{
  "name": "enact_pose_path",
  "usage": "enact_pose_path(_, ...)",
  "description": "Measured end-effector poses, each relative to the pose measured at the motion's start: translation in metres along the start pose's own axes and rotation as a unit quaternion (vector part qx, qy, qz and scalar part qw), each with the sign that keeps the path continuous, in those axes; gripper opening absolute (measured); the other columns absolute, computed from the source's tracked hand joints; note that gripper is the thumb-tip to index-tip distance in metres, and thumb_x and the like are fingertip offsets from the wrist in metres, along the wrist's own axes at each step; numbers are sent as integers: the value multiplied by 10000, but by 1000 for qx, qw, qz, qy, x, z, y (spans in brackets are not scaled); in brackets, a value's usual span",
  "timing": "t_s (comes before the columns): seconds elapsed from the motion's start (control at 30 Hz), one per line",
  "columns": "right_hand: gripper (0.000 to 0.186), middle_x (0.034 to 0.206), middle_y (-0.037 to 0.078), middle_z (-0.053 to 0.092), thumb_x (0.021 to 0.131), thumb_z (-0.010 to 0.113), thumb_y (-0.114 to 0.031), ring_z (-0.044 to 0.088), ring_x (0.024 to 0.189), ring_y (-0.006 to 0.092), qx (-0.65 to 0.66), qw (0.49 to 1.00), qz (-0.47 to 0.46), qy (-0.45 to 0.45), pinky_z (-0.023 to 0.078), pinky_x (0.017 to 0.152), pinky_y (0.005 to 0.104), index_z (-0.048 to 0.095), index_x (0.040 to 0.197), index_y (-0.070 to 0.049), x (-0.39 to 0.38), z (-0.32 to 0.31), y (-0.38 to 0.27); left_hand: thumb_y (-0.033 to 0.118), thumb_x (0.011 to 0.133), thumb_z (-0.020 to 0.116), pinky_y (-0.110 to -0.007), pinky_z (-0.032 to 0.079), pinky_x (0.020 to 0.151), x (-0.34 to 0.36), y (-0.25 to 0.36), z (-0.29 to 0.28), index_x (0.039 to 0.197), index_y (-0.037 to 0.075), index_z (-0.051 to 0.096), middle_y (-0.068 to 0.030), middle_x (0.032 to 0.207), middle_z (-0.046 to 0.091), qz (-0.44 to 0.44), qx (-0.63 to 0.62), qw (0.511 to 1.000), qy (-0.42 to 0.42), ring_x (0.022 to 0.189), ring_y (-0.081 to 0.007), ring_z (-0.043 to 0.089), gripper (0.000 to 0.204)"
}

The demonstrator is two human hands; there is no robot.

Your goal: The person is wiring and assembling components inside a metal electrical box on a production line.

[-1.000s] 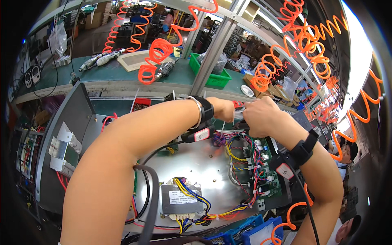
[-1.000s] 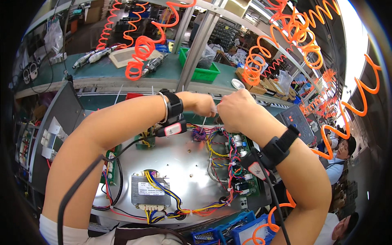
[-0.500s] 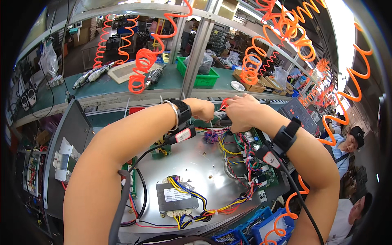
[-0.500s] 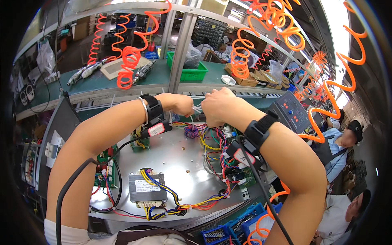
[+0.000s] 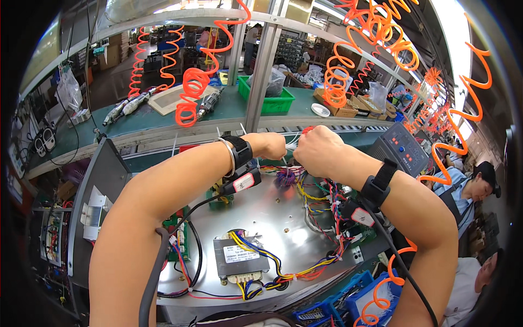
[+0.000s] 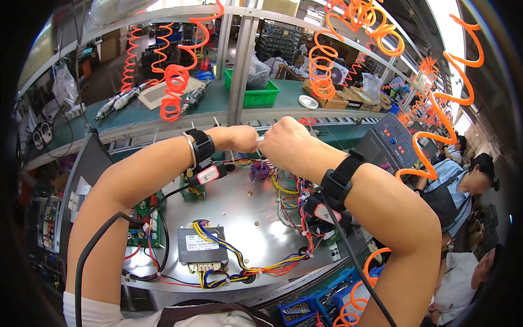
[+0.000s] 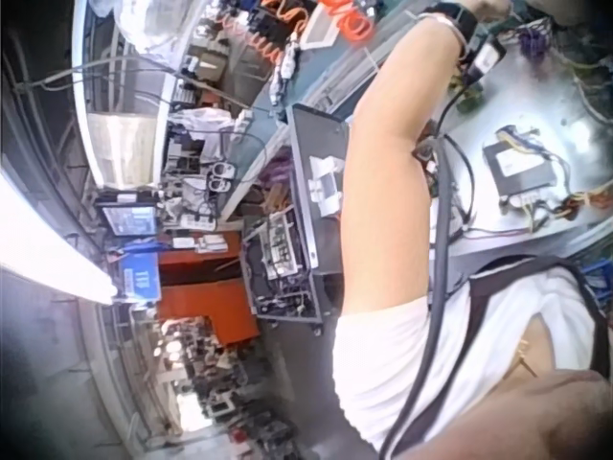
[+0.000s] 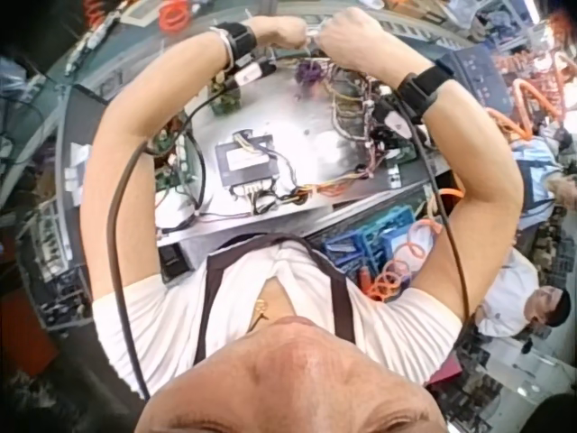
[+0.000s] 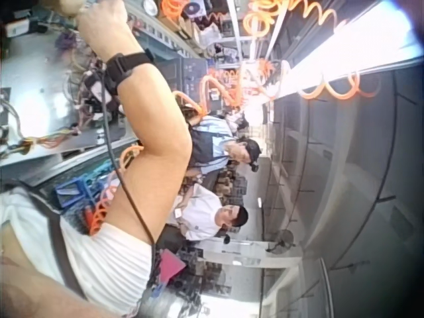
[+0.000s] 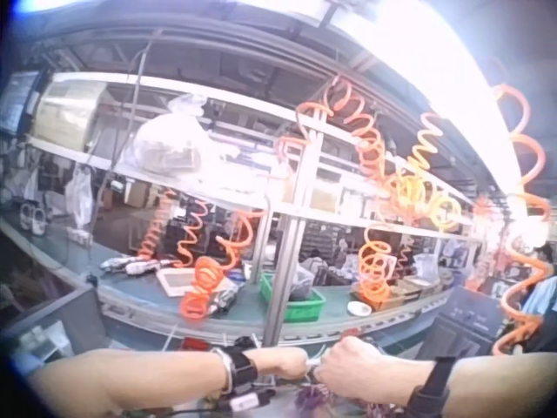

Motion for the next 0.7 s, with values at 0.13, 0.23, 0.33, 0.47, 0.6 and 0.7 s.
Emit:
enact_pose_path(0.13, 142, 819, 85, 632, 691, 633, -186, 637, 766, 225, -7, 995, 27, 92, 493, 642, 328, 687, 782, -92, 1, -2, 2, 191, 806, 486, -403, 468, 653, -11, -2, -25, 848, 20, 689, -186, 858, 653, 4, 61, 995, 82, 787, -286, 635, 269)
enact_pose_path(0.23, 130, 828, 73, 665, 737, 605, -179, 657, 759, 221, -2, 991, 52, 124, 486, 629, 318, 685, 813, -111, 0, -10, 6, 246, 848, 498, -415, 457, 698, -32, 8, -36, 891, 28, 646, -178, 834, 648, 85, 263, 944, 179, 776, -305, 617, 267)
enact_pose_path(0.33, 187, 888, 89, 644, 702, 624, -194, 639, 811, 237, 93, 990, 77, 72, 482, 650, 343, 684, 848, -94, 8, -3, 9, 270, 863, 477, -437, 459, 719, -33, -8, -34, 931, 32, 632, -170, 874, 649, 14, 214, 976, 50, 799, -323, 615, 292)
enact_pose_path(0.47, 336, 979, 138, 580, 660, 638, -299, 556, 970, 280, 160, 982, 70, 66, 447, 767, 408, 676, 856, -29, 20, 4, 2, 248, 864, 450, -425, 457, 731, -39, -30, -28, 898, 41, 620, -184, 870, 638, -31, 141, 989, 29, 817, -342, 607, 270)
enact_pose_path(0.6, 344, 1010, 163, 570, 634, 623, -267, 543, 989, 292, 182, 977, 69, 87, 440, 781, 414, 676, 860, -13, 25, 11, -1, 248, 854, 474, -414, 453, 748, -36, -33, -27, 850, 37, 633, -185, 858, 641, -22, 98, 993, 57, 838, -337, 605, 264)
enact_pose_path(0.7, 310, 947, 166, 606, 627, 619, -236, 589, 920, 296, 198, 976, 61, 73, 468, 733, 410, 674, 829, -7, 28, 13, -5, 239, 842, 500, -395, 444, 730, -36, -39, -25, 822, 31, 644, -160, 796, 638, -31, 47, 997, 50, 810, -293, 605, 254)
Point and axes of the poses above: each hand's wrist, its own x-axis towards the middle knuckle, its own z-axis out of the palm, y = z × x, the point moved 7 cm from there along x, towards the middle knuckle
